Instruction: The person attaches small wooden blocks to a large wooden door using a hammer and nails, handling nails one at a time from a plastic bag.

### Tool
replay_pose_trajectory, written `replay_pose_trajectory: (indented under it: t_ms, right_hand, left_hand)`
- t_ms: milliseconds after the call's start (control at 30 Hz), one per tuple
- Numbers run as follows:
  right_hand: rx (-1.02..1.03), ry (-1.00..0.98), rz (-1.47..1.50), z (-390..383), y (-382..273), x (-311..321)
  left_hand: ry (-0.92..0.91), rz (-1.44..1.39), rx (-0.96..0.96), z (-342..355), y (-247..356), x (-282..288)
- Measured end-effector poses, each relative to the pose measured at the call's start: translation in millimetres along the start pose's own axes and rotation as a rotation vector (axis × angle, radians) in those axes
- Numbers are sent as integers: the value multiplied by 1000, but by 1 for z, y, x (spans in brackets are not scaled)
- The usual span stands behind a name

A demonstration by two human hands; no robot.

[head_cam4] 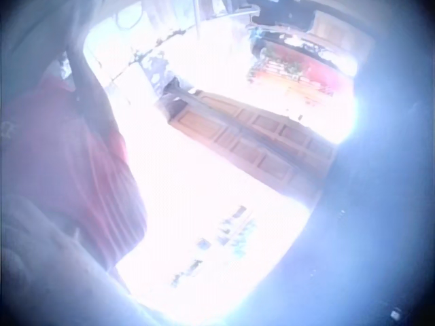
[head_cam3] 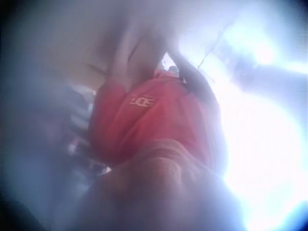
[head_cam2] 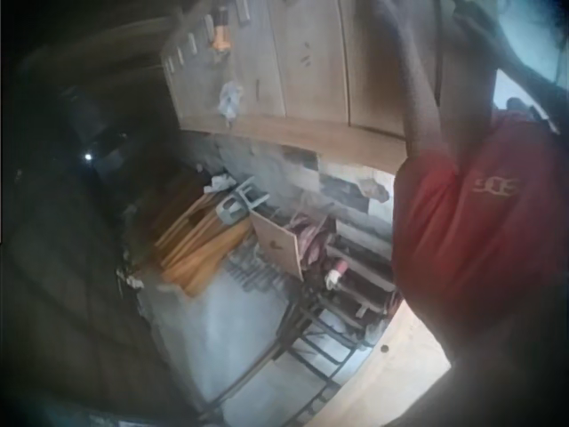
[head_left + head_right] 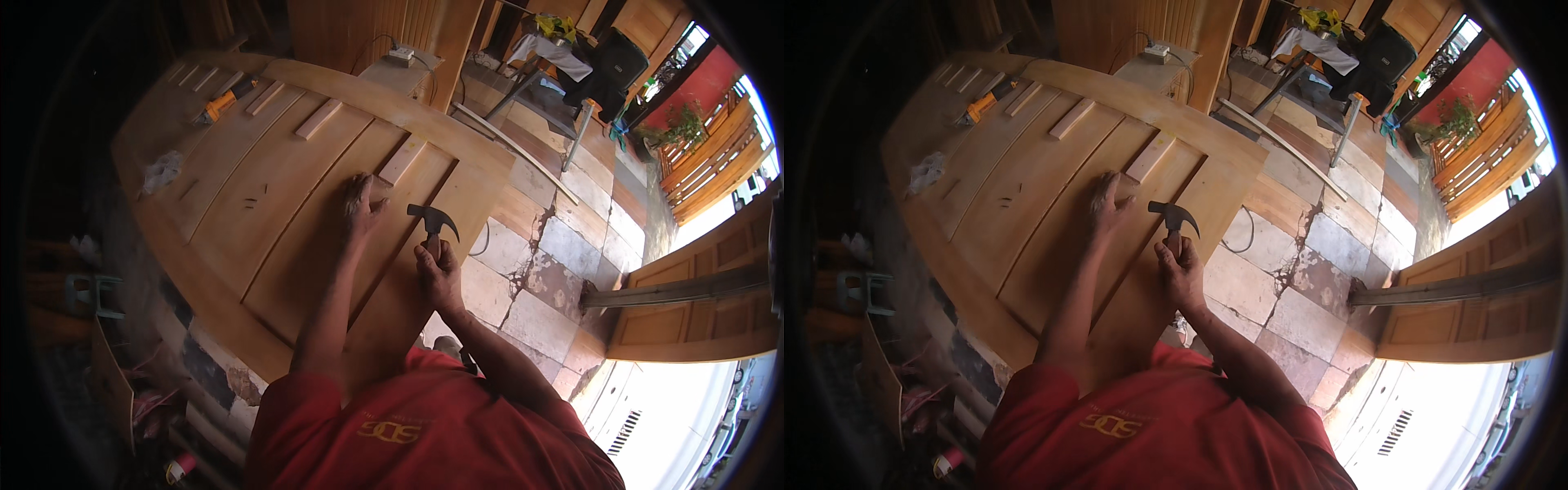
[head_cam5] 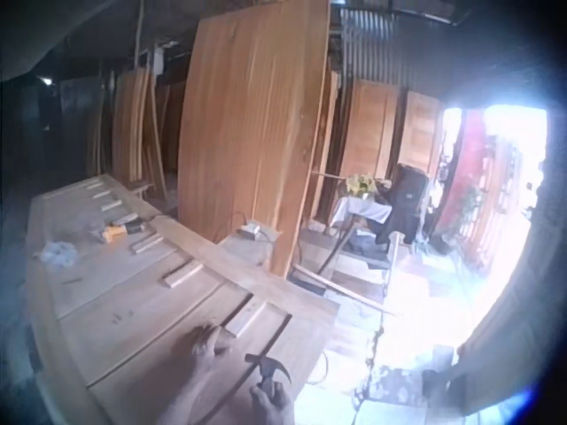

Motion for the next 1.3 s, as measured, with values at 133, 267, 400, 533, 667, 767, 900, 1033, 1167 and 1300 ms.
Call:
replay_pose_trajectory:
  t_ms: [133,267,400,533,667,767,900,1033,1167,1300]
  right_hand:
    - [149,5,-115,-3,9,0]
    - [164,41,-146,-2,17,2]
    - [189,94,-273,-8,17,-3]
    - [148,188,-438,-13,11,-7]
    - [178,218,-521,-11,10,-10]
    - [208,243,-602,-6,11,-13]
    - [250,296,-657,-7,14,-28]
    - [292,401,-666,2,24,-21]
    - [328,552,-484,-10,36,-18]
    - [336,604,-372,-56,41,-69]
  left_hand:
    - [-234,109,-38,-47,-25,88]
    - [-406,286,72,-102,-48,176]
    - [-417,540,115,-125,-33,210]
    - [-357,561,121,-130,-25,212]
    - [-326,554,108,-132,-29,212]
    - [-304,555,102,-132,-31,214]
    - [-282,525,117,-135,-43,215]
    - [-225,460,88,-137,-60,199]
    - [-224,388,64,-139,-59,196]
    - [-188,352,56,-142,-68,201]
Point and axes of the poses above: each hand's wrist, its own z-axis towards the middle knuckle, its own x-axis out of the back of the hand, y = z × x, the point moved 1 cm from there along z, towards the middle knuckle, and after that the axes turned 6 degrees about z, right-handed, at the moved point
